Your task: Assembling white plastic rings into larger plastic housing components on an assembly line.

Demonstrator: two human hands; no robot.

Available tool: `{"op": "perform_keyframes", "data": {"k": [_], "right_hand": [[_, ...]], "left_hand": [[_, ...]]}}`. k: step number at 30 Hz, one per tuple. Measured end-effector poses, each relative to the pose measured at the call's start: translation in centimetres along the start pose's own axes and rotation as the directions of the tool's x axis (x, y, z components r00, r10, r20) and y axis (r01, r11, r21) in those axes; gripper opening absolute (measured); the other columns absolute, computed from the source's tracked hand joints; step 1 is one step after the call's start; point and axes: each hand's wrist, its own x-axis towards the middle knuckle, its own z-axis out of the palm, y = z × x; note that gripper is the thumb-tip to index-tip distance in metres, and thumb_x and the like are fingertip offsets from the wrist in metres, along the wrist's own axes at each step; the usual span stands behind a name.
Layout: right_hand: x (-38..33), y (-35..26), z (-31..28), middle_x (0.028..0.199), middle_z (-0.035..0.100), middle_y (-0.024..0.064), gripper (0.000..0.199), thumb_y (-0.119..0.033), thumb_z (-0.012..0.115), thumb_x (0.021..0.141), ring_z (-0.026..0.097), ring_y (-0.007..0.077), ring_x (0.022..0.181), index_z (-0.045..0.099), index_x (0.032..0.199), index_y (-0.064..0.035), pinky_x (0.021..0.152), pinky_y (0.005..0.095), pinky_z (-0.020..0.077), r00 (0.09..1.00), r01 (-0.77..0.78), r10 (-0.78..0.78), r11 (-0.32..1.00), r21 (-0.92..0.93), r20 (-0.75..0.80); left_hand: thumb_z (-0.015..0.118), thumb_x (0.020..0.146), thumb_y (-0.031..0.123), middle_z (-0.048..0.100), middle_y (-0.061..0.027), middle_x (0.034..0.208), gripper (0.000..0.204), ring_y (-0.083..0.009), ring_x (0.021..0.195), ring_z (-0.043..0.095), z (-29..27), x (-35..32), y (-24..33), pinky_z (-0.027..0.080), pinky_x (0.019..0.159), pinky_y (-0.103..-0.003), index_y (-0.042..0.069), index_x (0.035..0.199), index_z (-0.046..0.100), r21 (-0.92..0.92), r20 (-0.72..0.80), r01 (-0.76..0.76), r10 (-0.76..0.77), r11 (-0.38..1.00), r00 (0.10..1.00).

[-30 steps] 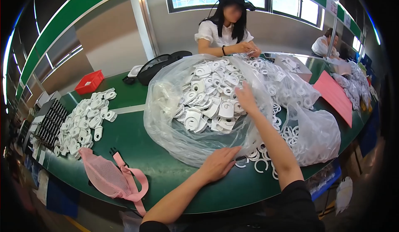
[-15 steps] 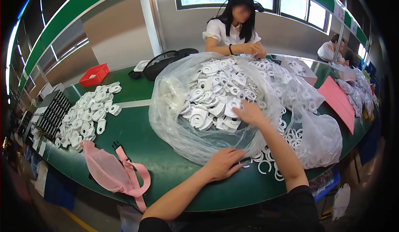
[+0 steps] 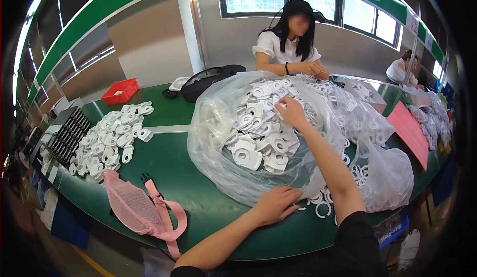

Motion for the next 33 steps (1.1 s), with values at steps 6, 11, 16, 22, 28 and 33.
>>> {"op": "perform_keyframes", "data": {"k": [6, 11, 16, 22, 28, 33], "right_hand": [[5.4, 0.5, 1.6, 0.127, 0.050, 0.0207, 0.103, -0.080, 0.044, 0.068, 0.045, 0.0318, 0.122, 0.032, 0.138, -0.0051, 0.101, 0.0537, 0.0293, 0.881, -0.171, 0.386, 0.799, -0.577, 0.274], [6.9, -1.2, 4.2, 0.127, 0.050, 0.0215, 0.105, -0.076, 0.056, 0.063, 0.050, 0.0334, 0.117, 0.034, 0.137, -0.0051, 0.097, 0.0413, 0.0380, 0.871, -0.280, 0.361, 0.922, -0.267, 0.333], [6.7, -2.3, 8.2, 0.124, 0.053, 0.0209, 0.068, -0.048, 0.055, 0.075, 0.053, 0.0329, 0.113, 0.047, 0.129, -0.0073, 0.094, 0.0361, 0.0414, 0.850, -0.016, 0.080, 0.992, -0.126, 0.520], [4.5, -4.2, 6.9, 0.106, 0.063, 0.0178, 0.043, -0.037, 0.052, 0.087, 0.061, 0.0279, 0.095, 0.057, 0.119, -0.0088, 0.084, 0.0343, 0.0463, 0.906, -0.023, -0.097, 0.961, 0.277, 0.411], [3.5, 2.3, -0.5, 0.097, 0.065, 0.0097, 0.023, -0.026, 0.051, 0.085, 0.061, 0.0278, 0.092, 0.066, 0.092, -0.0102, 0.092, 0.0468, 0.0400, 0.970, 0.147, -0.022, 0.843, -0.517, 0.241], [0.2, 10.2, -9.8, 0.110, 0.063, 0.0083, 0.037, -0.034, 0.038, 0.091, 0.054, 0.0260, 0.109, 0.064, 0.105, -0.0122, 0.103, 0.0574, 0.0219, 0.897, -0.139, 0.423, 0.545, -0.827, 0.128]], "left_hand": [[0.059, 0.083, 0.024, 0.056, -0.0130, 0.113, 0.042, -0.0282, 0.106, 0.050, 0.5, -0.2, -0.2, 0.041, 0.088, -0.038, 0.002, 0.117, 0.049, 0.089, 0.026, -0.034, 0.032, 0.995, 0.999], [0.057, 0.085, 0.027, 0.053, -0.0137, 0.117, 0.044, -0.0277, 0.109, 0.048, 0.6, -0.3, -0.2, 0.039, 0.090, -0.038, 0.001, 0.120, 0.047, 0.122, 0.095, -0.022, 0.011, 0.992, 0.995], [0.055, 0.086, 0.029, 0.052, -0.0149, 0.120, 0.046, -0.0285, 0.112, 0.047, 0.7, -0.1, -0.1, 0.038, 0.092, -0.038, 0.001, 0.121, 0.047, 0.130, 0.097, -0.033, 0.020, 0.991, 0.995], [0.056, 0.085, 0.030, 0.051, -0.0157, 0.122, 0.049, -0.0292, 0.113, 0.046, 0.8, -0.3, -0.2, 0.038, 0.093, -0.039, 0.000, 0.122, 0.047, 0.148, 0.075, -0.044, 0.033, 0.988, 0.997], [0.057, 0.085, 0.030, 0.050, -0.0163, 0.124, 0.049, -0.0301, 0.113, 0.046, 1.0, -0.5, -0.3, 0.038, 0.093, -0.039, -0.001, 0.123, 0.046, 0.155, 0.075, -0.053, 0.042, 0.986, 0.996], [0.056, 0.087, 0.028, 0.048, -0.0166, 0.128, 0.050, -0.0318, 0.117, 0.044, 0.8, -0.4, -0.2, 0.036, 0.097, -0.041, 0.000, 0.126, 0.044, 0.151, 0.105, -0.031, 0.015, 0.988, 0.994]]}}
